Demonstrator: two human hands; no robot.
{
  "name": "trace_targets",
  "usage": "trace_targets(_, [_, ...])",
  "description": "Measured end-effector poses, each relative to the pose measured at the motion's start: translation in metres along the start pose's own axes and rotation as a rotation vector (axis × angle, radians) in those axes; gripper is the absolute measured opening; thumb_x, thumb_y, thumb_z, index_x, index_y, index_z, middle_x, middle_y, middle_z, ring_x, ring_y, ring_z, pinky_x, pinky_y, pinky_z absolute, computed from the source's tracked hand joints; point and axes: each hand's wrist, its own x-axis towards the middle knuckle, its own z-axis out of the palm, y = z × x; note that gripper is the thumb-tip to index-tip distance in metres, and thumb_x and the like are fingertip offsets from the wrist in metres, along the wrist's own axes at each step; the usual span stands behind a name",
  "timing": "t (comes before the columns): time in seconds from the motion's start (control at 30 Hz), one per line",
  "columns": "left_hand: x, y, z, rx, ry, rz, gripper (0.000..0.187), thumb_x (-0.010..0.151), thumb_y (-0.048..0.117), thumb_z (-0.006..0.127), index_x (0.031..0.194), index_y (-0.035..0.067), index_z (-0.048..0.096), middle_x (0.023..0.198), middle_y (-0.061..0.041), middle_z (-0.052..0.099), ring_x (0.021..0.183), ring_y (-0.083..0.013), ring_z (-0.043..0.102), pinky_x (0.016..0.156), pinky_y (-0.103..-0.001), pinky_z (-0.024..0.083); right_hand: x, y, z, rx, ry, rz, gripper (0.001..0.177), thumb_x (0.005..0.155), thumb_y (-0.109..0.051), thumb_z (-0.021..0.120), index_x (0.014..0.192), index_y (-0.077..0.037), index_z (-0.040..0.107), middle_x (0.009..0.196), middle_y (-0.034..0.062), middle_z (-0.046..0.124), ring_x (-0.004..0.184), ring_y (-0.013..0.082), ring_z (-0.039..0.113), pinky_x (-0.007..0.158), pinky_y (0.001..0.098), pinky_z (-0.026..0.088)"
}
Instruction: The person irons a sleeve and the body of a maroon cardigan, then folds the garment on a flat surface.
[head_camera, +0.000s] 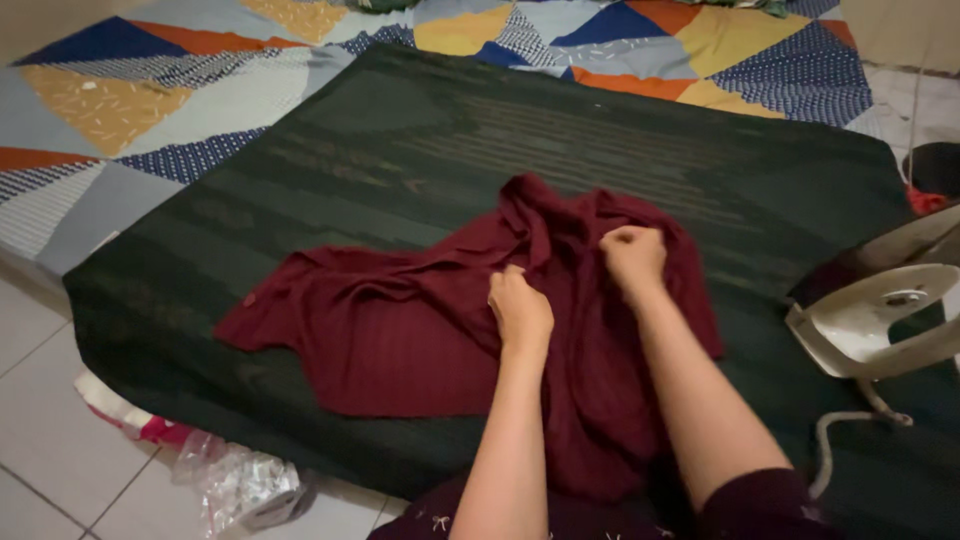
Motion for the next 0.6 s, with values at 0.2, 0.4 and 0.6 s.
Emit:
trace_targets(0.2, [-0.003, 0.029, -0.030, 0.026, -0.242, -0.331, 0.054, 0.113, 0.041, 0.051, 0.098, -0.005, 0.075, 0.106, -0.029, 0.072, 0.105, -0.0463, 0.069, 0.096, -0.051, 0.053, 0.001, 0.004, -0.056, 0.861, -0.234, 0.454, 0.016, 0.091, -0.001, 0.057, 0.092, -0.003, 0.073, 0.092, 0.0110, 0.075, 0.083, 0.0263, 0.071, 0.077, 0.0445, 0.059])
trace_targets(0.4, [-0.010, 0.036, -0.047, 0.171, -0.235, -0.223, 0.025, 0.088, 0.028, 0.069, 0.100, 0.007, 0.075, 0.111, -0.020, 0.071, 0.103, -0.0430, 0.068, 0.089, -0.052, 0.054, -0.056, -0.032, -0.099, 0.794, -0.266, 0.245, 0.017, 0.098, -0.019, 0.063, 0.105, -0.006, 0.072, 0.106, 0.0077, 0.073, 0.100, 0.0227, 0.067, 0.089, 0.0382, 0.055])
trace_targets(0.6, [-0.014, 0.033, -0.049, 0.270, -0.074, 0.051, 0.019, 0.086, 0.022, 0.072, 0.092, 0.005, 0.075, 0.100, -0.016, 0.069, 0.107, -0.0365, 0.059, 0.093, -0.049, 0.051, -0.084, -0.038, -0.109, -0.260, 0.080, -0.220, 0.032, 0.085, -0.017, 0.081, 0.111, -0.003, 0.071, 0.102, 0.0199, 0.072, 0.097, 0.0345, 0.070, 0.085, 0.0424, 0.054])
